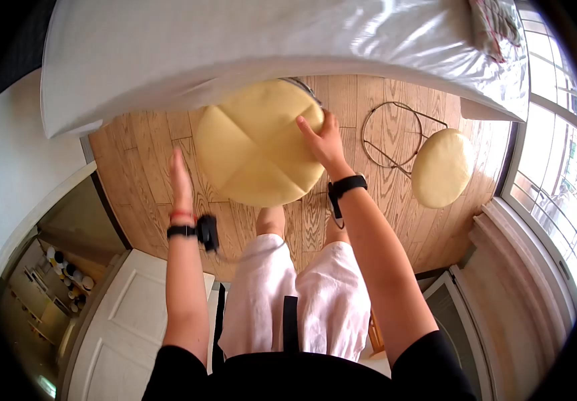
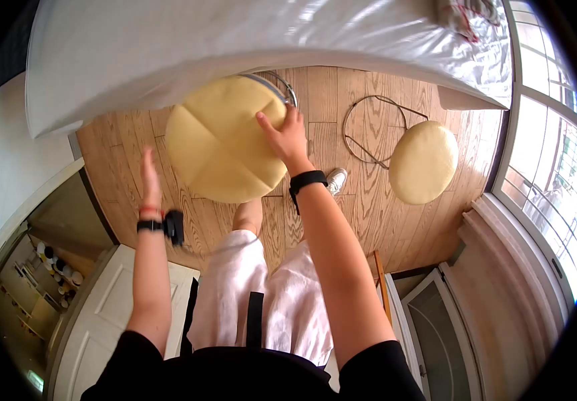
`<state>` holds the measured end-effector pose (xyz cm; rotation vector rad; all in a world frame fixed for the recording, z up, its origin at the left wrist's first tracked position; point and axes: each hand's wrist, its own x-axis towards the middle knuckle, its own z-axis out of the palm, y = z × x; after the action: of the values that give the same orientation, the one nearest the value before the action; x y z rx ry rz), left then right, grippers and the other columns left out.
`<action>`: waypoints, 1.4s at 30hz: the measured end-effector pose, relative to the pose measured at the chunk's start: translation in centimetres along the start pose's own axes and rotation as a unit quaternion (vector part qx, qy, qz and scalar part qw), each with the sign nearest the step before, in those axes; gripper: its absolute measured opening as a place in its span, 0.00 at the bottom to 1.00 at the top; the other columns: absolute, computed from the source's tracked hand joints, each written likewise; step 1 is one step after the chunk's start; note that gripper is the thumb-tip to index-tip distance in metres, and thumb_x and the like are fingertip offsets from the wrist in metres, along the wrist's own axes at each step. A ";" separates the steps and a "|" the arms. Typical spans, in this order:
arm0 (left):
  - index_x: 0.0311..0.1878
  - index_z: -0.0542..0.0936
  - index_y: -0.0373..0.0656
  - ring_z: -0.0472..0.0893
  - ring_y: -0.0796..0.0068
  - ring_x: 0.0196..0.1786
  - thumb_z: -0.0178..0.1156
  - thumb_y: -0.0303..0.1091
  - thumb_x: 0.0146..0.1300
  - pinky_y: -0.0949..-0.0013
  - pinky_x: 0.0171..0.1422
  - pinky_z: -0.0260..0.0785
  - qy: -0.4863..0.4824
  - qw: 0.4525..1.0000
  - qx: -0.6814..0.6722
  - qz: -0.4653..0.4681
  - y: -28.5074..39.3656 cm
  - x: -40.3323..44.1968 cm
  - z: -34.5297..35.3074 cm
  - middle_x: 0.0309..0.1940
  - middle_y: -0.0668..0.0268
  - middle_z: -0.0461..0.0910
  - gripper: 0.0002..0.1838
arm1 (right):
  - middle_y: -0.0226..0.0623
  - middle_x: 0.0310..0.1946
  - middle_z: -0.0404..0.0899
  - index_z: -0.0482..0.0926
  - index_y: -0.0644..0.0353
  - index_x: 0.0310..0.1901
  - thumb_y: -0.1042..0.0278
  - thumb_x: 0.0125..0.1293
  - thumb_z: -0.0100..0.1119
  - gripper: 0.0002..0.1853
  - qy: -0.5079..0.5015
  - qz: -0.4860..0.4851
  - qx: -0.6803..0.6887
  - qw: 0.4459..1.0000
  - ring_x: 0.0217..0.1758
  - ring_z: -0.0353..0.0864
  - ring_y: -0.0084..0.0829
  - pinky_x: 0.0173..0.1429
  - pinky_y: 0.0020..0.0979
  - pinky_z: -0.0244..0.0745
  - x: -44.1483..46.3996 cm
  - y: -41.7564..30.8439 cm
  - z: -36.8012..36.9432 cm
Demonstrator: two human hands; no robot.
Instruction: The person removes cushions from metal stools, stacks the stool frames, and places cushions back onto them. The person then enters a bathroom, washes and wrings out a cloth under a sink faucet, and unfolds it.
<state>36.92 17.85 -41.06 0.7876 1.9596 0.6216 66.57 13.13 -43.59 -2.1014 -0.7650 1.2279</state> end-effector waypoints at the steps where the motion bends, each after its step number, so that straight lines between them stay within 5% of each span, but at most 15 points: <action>1: 0.58 0.62 0.36 0.67 0.67 0.56 0.43 0.60 0.59 0.67 0.58 0.57 -0.094 0.992 -0.006 -0.080 0.8 1.7 0.8 0.53 0.56 0.68 0.36 | 0.50 0.45 0.70 0.66 0.66 0.50 0.40 0.50 0.57 0.37 0.038 0.014 -0.008 0.999 0.48 0.71 0.47 0.49 0.38 0.68 -0.2 -0.1 0.7; 3: 0.61 0.59 0.36 0.65 0.64 0.58 0.41 0.64 0.58 0.66 0.60 0.56 -0.186 0.969 -0.021 -0.163 0.9 4.0 2.3 0.55 0.54 0.66 0.41 | 0.49 0.44 0.70 0.66 0.66 0.50 0.39 0.49 0.58 0.38 0.073 0.025 -0.024 0.997 0.46 0.72 0.47 0.47 0.39 0.69 -0.7 -0.2 1.4; 5: 0.59 0.59 0.32 0.68 0.62 0.54 0.39 0.68 0.56 0.65 0.57 0.59 -0.163 0.984 0.056 -0.041 -0.2 4.7 3.8 0.53 0.50 0.67 0.44 | 0.49 0.44 0.70 0.67 0.66 0.46 0.39 0.48 0.59 0.36 0.069 0.085 -0.013 0.994 0.44 0.73 0.47 0.44 0.39 0.70 -1.6 0.0 1.3; 12: 0.46 0.64 0.31 0.73 0.66 0.42 0.43 0.65 0.57 0.68 0.45 0.66 -0.131 0.980 0.148 0.013 -1.9 4.0 3.3 0.41 0.53 0.71 0.38 | 0.46 0.43 0.69 0.68 0.69 0.46 0.35 0.49 0.56 0.39 0.113 0.130 -0.056 0.983 0.48 0.71 0.44 0.49 0.38 0.67 -5.6 2.4 1.3; 14: 0.44 0.66 0.29 0.73 0.67 0.38 0.46 0.65 0.56 0.69 0.41 0.67 -0.117 0.981 0.090 0.125 -1.3 1.7 3.6 0.33 0.54 0.72 0.38 | 0.46 0.44 0.69 0.68 0.68 0.48 0.34 0.49 0.55 0.40 0.118 0.162 -0.098 0.975 0.49 0.71 0.45 0.50 0.39 0.67 -6.9 3.0 0.5; 17: 0.41 0.67 0.28 0.73 0.67 0.37 0.45 0.70 0.52 0.69 0.41 0.67 -0.205 0.946 0.251 -0.031 -3.1 2.5 2.4 0.30 0.54 0.72 0.43 | 0.49 0.43 0.72 0.68 0.67 0.46 0.34 0.48 0.55 0.39 0.105 0.196 -0.050 0.974 0.47 0.72 0.46 0.50 0.39 0.67 -7.6 4.1 0.5; 19: 0.41 0.68 0.25 0.74 0.66 0.38 0.43 0.73 0.50 0.67 0.44 0.67 -0.077 0.974 0.214 0.016 -3.2 -0.4 3.7 0.30 0.54 0.73 0.47 | 0.52 0.35 0.76 0.70 0.67 0.38 0.37 0.47 0.59 0.34 0.153 0.180 -0.004 0.972 0.40 0.77 0.46 0.45 0.40 0.69 -7.0 3.8 0.3; 22: 0.52 0.65 0.24 0.71 0.60 0.53 0.42 0.70 0.53 0.65 0.55 0.62 -0.123 0.975 0.173 0.068 -1.7 -0.4 4.8 0.48 0.45 0.71 0.48 | 0.52 0.30 0.77 0.72 0.68 0.35 0.40 0.46 0.62 0.32 0.148 0.186 0.072 0.969 0.35 0.79 0.44 0.38 0.37 0.72 -6.1 1.8 -2.5; 24: 0.62 0.58 0.32 0.61 0.65 0.63 0.41 0.60 0.61 0.67 0.64 0.53 -0.187 0.982 0.004 0.033 0.0 -2.2 3.9 0.61 0.54 0.60 0.39 | 0.48 0.26 0.78 0.74 0.69 0.33 0.43 0.46 0.64 0.31 0.189 0.121 0.090 0.970 0.28 0.80 0.36 0.32 0.31 0.74 -7.5 0.5 -3.2; 28: 0.64 0.54 0.39 0.57 0.65 0.65 0.43 0.64 0.58 0.64 0.67 0.50 -0.213 0.971 -0.094 -0.046 5.1 -11.2 -1.8 0.64 0.60 0.55 0.41 | 0.47 0.28 0.79 0.74 0.69 0.39 0.52 0.45 0.68 0.28 0.196 0.072 0.209 0.956 0.30 0.80 0.33 0.35 0.30 0.74 -15.0 -2.9 -7.2; 31: 0.64 0.54 0.40 0.59 0.66 0.63 0.47 0.61 0.58 0.62 0.65 0.52 -0.250 0.968 -0.021 0.023 7.5 -17.6 -8.4 0.63 0.62 0.57 0.40 | 0.43 0.30 0.79 0.74 0.69 0.40 0.59 0.46 0.69 0.25 0.201 0.026 0.250 0.947 0.32 0.78 0.27 0.38 0.27 0.73 -21.9 -3.7 -10.6; 35: 0.63 0.57 0.39 0.64 0.66 0.61 0.59 0.58 0.50 0.62 0.62 0.57 -0.480 0.874 -0.050 0.062 9.1 -24.2 -15.7 0.60 0.60 0.62 0.44 | 0.39 0.33 0.77 0.72 0.70 0.42 0.57 0.45 0.69 0.28 0.216 0.002 0.297 0.930 0.35 0.76 0.26 0.40 0.26 0.72 -30.9 -3.0 -18.0; 37: 0.59 0.64 0.39 0.69 0.67 0.56 0.68 0.49 0.45 0.65 0.57 0.63 -0.537 0.842 -0.063 -0.001 12.0 -31.1 -12.5 0.55 0.60 0.68 0.40 | 0.37 0.33 0.76 0.71 0.71 0.43 0.49 0.46 0.66 0.32 0.241 0.015 0.312 0.919 0.36 0.75 0.26 0.41 0.26 0.71 -35.0 -0.7 -21.2; 39: 0.52 0.71 0.37 0.74 0.70 0.50 0.72 0.41 0.40 0.68 0.51 0.66 -0.695 0.719 0.017 -0.004 14.5 -34.5 -7.7 0.48 0.60 0.74 0.35 | 0.37 0.36 0.75 0.70 0.71 0.45 0.42 0.47 0.61 0.36 0.288 0.036 0.288 0.913 0.38 0.73 0.26 0.44 0.26 0.68 -38.7 2.3 -24.2; 42: 0.42 0.76 0.34 0.78 0.65 0.42 0.69 0.41 0.43 0.70 0.45 0.68 -0.741 0.644 0.154 0.110 14.5 -39.6 -2.7 0.39 0.55 0.78 0.25 | 0.37 0.38 0.74 0.70 0.72 0.46 0.40 0.50 0.57 0.37 0.354 0.070 0.255 0.897 0.41 0.71 0.26 0.46 0.26 0.66 -45.0 7.4 -28.4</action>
<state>53.90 -1.77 -7.70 1.1764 0.3831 -0.3138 74.75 -29.70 -12.23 -1.9471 0.0424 0.5418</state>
